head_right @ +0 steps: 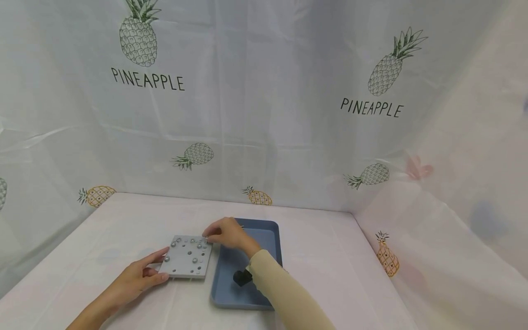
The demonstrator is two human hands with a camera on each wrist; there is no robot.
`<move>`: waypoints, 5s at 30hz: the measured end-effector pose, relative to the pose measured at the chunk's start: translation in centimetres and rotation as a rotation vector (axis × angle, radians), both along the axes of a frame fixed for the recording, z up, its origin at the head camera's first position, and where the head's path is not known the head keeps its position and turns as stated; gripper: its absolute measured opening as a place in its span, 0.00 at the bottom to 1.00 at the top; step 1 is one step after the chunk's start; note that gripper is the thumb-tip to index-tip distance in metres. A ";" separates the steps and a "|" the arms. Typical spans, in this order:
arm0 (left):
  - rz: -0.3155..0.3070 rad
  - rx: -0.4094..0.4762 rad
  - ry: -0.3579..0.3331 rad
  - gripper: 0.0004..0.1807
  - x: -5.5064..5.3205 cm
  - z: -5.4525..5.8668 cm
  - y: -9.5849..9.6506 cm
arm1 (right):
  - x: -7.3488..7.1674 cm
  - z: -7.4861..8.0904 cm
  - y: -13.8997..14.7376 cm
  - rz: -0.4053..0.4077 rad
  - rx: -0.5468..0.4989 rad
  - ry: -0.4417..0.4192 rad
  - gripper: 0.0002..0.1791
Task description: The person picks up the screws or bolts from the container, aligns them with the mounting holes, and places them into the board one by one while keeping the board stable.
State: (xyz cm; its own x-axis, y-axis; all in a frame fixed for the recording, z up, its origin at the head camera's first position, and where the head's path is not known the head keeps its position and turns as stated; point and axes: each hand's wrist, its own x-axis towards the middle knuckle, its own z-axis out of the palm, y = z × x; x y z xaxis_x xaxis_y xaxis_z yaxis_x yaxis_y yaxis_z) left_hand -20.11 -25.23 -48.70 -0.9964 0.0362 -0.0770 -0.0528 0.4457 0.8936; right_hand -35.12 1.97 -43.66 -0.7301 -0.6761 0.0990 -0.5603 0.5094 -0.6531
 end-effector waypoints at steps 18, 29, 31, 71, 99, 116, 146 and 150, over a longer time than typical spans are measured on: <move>-0.011 -0.008 0.005 0.47 -0.2 -0.3 -0.1 | 0.4 -0.3 0.0 0.011 -0.001 -0.002 0.07; -0.005 -0.015 -0.005 0.48 -0.2 -0.1 0.0 | 0.2 -0.5 -0.1 0.009 0.026 0.041 0.07; -0.007 -0.016 -0.002 0.48 -0.2 -0.1 0.0 | 0.2 -0.5 0.0 0.010 0.028 0.047 0.06; 0.005 0.005 -0.015 0.48 0.0 -0.2 -0.1 | -2.9 -1.9 6.0 -0.056 0.123 0.148 0.21; 0.008 -0.031 0.011 0.47 0.0 0.0 0.0 | -2.5 -2.1 4.8 -0.025 0.271 0.357 0.09; 0.007 -0.028 0.009 0.47 0.0 0.0 0.1 | -1.9 -1.4 5.2 -0.020 0.324 0.309 0.08; 0.007 -0.022 0.014 0.48 -0.1 -0.4 0.0 | -2.0 -1.3 6.4 -0.045 0.128 0.202 0.10; 0.006 -0.027 0.010 0.48 -0.2 -0.3 0.0 | -1.9 -1.2 6.7 -0.073 0.077 0.196 0.10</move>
State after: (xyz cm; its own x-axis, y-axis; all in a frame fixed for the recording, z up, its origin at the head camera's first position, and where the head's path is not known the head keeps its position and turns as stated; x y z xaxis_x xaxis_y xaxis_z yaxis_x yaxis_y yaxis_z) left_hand -20.31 -25.19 -49.04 -0.9973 0.0281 -0.0678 -0.0467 0.4690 0.8820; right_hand -37.02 8.64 -44.83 -0.7494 -0.6333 0.1935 -0.6323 0.5976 -0.4929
